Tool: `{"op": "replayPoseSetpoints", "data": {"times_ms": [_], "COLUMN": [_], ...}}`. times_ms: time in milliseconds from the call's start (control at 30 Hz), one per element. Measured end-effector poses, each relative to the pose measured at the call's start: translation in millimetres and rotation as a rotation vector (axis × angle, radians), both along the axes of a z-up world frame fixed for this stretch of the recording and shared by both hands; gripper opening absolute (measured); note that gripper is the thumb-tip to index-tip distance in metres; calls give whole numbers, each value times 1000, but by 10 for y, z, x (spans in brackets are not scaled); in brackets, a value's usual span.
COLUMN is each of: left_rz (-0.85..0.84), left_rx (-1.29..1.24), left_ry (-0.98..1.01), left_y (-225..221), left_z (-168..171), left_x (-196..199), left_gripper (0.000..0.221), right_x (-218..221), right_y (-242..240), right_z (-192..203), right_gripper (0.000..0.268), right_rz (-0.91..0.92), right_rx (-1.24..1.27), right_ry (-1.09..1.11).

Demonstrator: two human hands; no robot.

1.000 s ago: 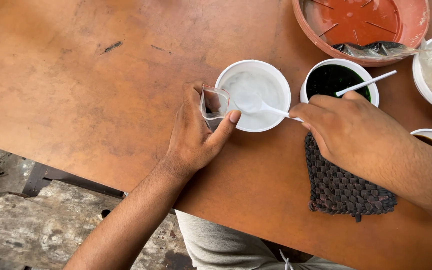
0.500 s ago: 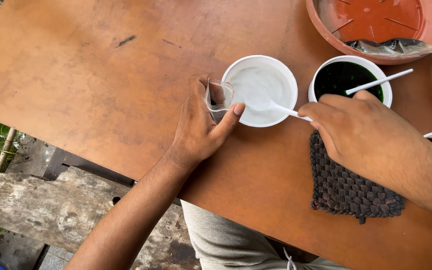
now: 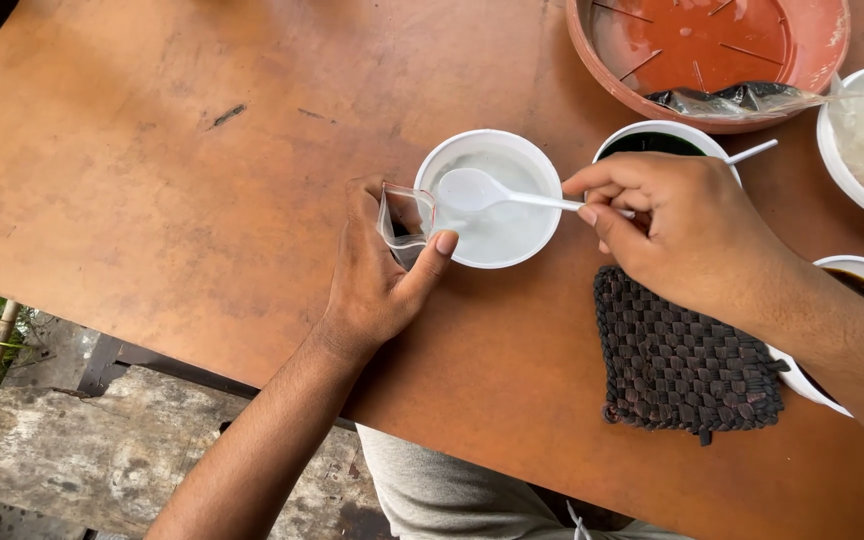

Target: Scooping liquid from a bowl into a small plastic bag using a plastic spoon.

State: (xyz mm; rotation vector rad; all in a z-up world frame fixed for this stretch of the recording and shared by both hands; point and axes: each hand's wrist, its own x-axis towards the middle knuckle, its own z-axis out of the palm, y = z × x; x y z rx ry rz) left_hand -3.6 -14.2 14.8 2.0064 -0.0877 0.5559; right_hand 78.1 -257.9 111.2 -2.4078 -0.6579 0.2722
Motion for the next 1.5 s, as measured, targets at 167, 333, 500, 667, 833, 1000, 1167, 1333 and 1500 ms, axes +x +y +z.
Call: {"op": "replayPoseSetpoints", "data": {"times_ms": [167, 333, 500, 667, 833, 1000, 1167, 1333, 1500], "left_rz": [-6, -6, -3, 13, 21, 9, 6, 1, 17], "left_rx": [-5, -4, 3, 57, 59, 83, 87, 97, 119], "left_ry": [9, 8, 67, 46, 108, 108, 118, 97, 138], "left_y": [10, 4, 13, 22, 17, 29, 31, 23, 25], "left_z": [-25, -2, -55, -85, -71, -73, -84, -80, -61], "left_x": [3, -6, 2, 6, 3, 5, 13, 12, 11], "left_gripper": [43, 44, 50, 53, 55, 55, 55, 52, 55], "right_x": [88, 199, 280, 312, 325, 340, 328, 307, 215], "right_y": [-104, -112, -141, -138, -124, -159, -153, -178, -192], "right_z": [-54, -53, -105, -186, -168, -134, -78, -3, 193], "right_gripper": [13, 15, 15, 16, 17, 13, 14, 16, 15], "right_rz": [-8, -58, -10, 3, 17, -42, -82, -76, -38], "right_rx": [63, 167, 175, 128, 120, 159, 232, 255, 308], "right_ry": [-139, -48, -126, -182, -208, -174, -52, -18, -70]}}
